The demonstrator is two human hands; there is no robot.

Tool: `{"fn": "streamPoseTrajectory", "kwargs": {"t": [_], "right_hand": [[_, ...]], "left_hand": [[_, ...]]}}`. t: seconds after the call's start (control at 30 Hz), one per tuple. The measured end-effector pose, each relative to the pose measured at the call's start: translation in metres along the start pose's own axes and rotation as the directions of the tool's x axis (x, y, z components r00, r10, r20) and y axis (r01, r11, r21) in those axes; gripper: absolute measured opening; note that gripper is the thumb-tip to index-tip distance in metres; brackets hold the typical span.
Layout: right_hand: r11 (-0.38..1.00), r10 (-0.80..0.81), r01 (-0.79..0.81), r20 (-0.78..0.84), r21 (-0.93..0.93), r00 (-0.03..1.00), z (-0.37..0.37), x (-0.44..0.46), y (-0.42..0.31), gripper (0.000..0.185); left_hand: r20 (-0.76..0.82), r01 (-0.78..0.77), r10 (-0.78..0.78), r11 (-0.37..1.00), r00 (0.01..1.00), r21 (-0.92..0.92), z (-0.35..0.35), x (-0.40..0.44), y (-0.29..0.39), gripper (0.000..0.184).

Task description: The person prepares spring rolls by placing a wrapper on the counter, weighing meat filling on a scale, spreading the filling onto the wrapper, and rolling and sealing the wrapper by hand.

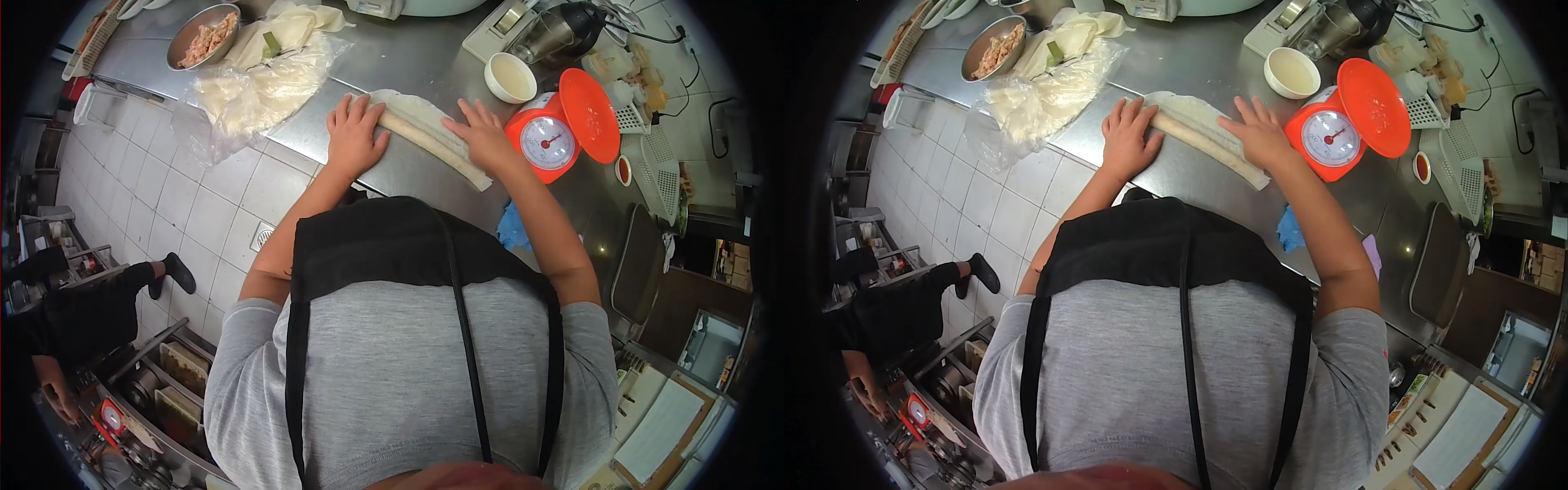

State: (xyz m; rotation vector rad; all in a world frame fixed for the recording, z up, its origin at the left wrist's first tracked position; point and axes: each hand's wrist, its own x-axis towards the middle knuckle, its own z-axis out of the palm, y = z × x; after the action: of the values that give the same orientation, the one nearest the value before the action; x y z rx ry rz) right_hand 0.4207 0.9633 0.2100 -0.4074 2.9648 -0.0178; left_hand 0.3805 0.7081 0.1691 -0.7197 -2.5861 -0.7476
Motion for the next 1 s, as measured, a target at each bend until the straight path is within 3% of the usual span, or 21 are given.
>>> {"fn": "streamPoseTrajectory", "kwargs": {"t": [0.1, 0.2, 0.3, 0.4, 0.5, 0.6, 0.7, 0.9, 1.0], "right_hand": [[0.987, 0.052, -0.044, 0.047, -0.154, 0.998, -0.001, -0.009, 0.009, 0.061], [0.965, -0.041, 0.079, 0.154, -0.251, 0.987, -0.013, -0.015, 0.001, 0.058], [0.965, -0.079, 0.085, 0.034, -0.247, 0.996, -0.007, 0.005, -0.009, 0.058], [0.988, 0.013, -0.015, -0.011, -0.156, 1.000, 0.000, 0.026, -0.011, 0.058], [0.989, 0.020, -0.010, 0.065, -0.146, 0.998, -0.010, 0.021, -0.020, 0.058], [0.983, -0.089, 0.102, 0.088, -0.153, 0.992, -0.006, 0.019, -0.017, 0.057], [0.994, -0.001, 0.001, 0.001, -0.113, 1.000, -0.002, 0.040, -0.018, 0.055], [0.981, -0.100, 0.104, 0.036, -0.165, 0.994, -0.008, 0.046, -0.018, 0.050], [0.956, 0.167, -0.176, -0.057, -0.234, 0.984, -0.044, 0.048, -0.001, 0.046]], "left_hand": [[0.010, 0.009, -0.009, 1.000, 1.000, -0.013, -0.001, 0.000, 0.000, 0.045], [0.024, 0.017, -0.016, 1.000, 1.000, -0.024, 0.001, 0.000, -0.001, 0.046], [0.027, 0.024, -0.023, 1.000, 0.999, -0.012, 0.000, 0.001, 0.001, 0.047], [0.033, 0.028, -0.027, 1.000, 0.999, -0.013, 0.000, 0.000, 0.000, 0.047], [0.033, 0.020, -0.019, 0.999, 0.999, -0.036, -0.001, 0.000, -0.001, 0.047], [0.039, 0.031, -0.030, 0.999, 0.999, -0.027, 0.001, 0.001, -0.001, 0.048], [0.046, 0.037, -0.036, 0.999, 0.998, -0.027, 0.000, 0.001, 0.000, 0.048], [0.036, 0.028, -0.027, 0.999, 0.999, -0.036, 0.000, 0.000, -0.002, 0.048], [0.014, 0.021, -0.021, 0.999, 1.000, -0.049, 0.001, 0.000, -0.004, 0.046]]}}
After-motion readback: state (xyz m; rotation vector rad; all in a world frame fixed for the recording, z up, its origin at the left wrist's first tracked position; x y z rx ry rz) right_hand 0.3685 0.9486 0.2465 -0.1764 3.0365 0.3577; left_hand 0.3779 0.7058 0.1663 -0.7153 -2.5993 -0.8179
